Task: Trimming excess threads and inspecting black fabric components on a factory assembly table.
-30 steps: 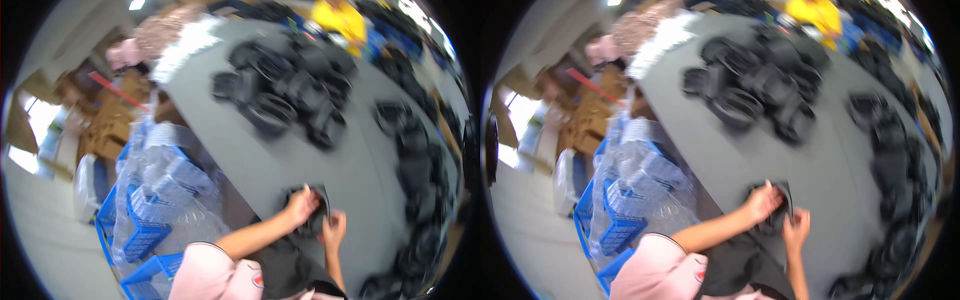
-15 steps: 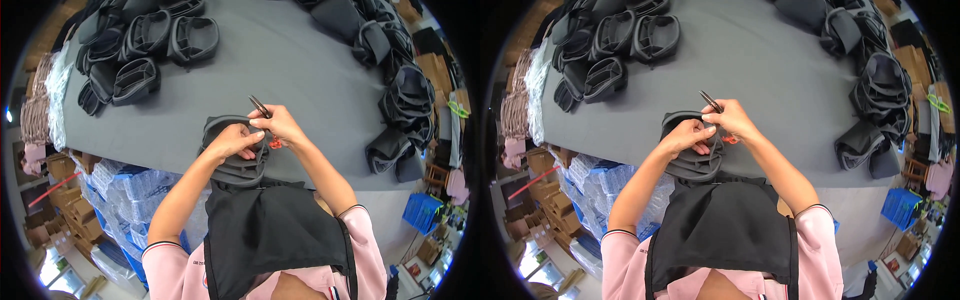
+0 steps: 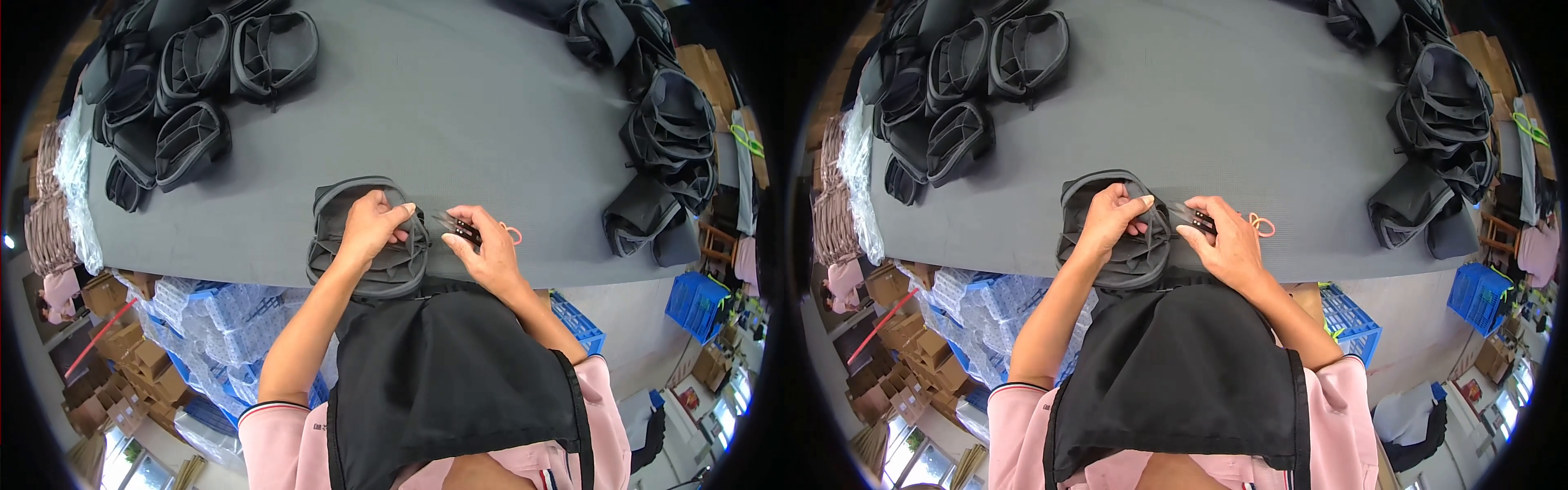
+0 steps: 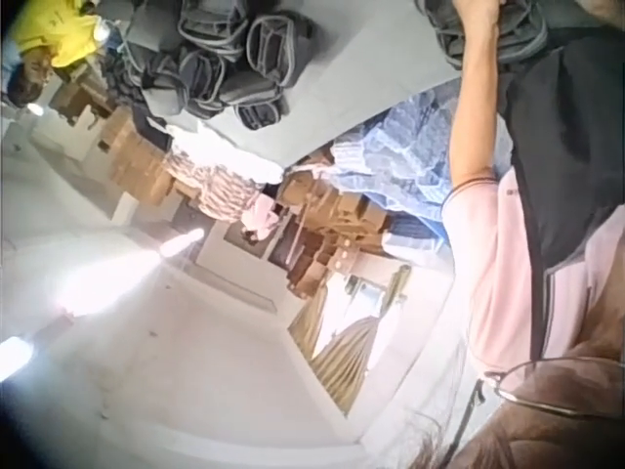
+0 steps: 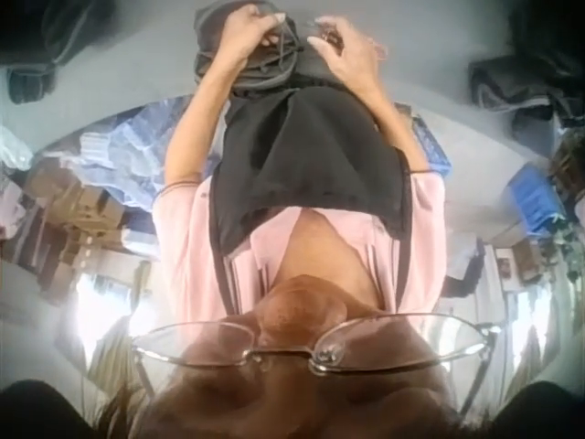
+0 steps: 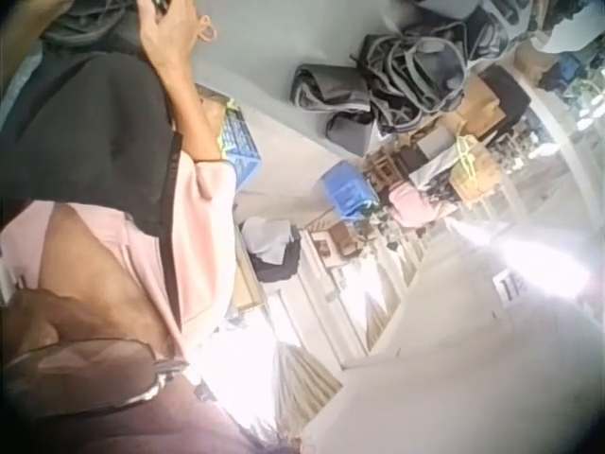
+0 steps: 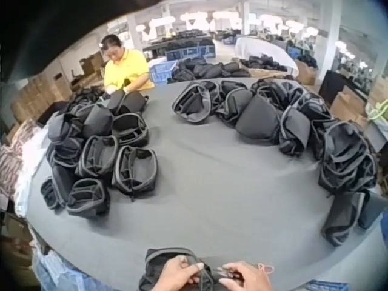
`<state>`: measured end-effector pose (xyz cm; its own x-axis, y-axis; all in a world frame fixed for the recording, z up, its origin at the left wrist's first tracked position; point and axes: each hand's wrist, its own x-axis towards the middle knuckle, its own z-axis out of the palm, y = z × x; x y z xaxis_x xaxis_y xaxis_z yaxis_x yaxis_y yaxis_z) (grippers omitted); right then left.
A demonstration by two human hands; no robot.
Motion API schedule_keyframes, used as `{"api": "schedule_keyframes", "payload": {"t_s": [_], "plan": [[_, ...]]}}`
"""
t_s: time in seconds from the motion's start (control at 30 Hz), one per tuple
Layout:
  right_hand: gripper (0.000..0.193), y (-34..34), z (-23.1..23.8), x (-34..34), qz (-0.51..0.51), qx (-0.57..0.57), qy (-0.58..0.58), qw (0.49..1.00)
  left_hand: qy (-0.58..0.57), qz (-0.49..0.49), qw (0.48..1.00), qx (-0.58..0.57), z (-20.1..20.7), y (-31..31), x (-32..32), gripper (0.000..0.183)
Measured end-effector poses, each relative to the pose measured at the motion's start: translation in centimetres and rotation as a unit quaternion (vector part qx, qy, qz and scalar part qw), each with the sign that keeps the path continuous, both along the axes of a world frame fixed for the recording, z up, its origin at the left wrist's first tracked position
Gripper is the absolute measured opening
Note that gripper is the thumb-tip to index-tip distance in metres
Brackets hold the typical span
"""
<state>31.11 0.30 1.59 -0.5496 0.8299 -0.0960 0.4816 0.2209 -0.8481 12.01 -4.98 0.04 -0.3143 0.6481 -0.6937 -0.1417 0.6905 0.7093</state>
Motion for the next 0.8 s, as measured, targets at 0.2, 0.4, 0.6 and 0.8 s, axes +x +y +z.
{"api": "schedule_keyframes", "payload": {"t_s": [0.2,0.4,0.6,0.8], "plan": [[0.023,1.2,-0.3,-0.6,0.074,-0.025,0.013,0.997,-0.031,0.016,0.999,0.011,0.4,-0.1,0.3,0.024],[0.016,1.1,-1.0,-1.0,0.112,0.067,0.009,0.991,-0.033,0.009,0.999,0.014,0.3,-0.3,0.2,0.024],[0.015,1.1,0.2,-1.2,0.129,0.211,-0.036,0.968,-0.033,0.012,0.999,0.014,0.4,-0.2,0.2,0.024],[0.018,0.9,-0.1,-1.3,0.099,0.166,-0.013,0.981,-0.030,0.000,1.000,0.006,0.1,-0.1,0.1,0.025]]}}
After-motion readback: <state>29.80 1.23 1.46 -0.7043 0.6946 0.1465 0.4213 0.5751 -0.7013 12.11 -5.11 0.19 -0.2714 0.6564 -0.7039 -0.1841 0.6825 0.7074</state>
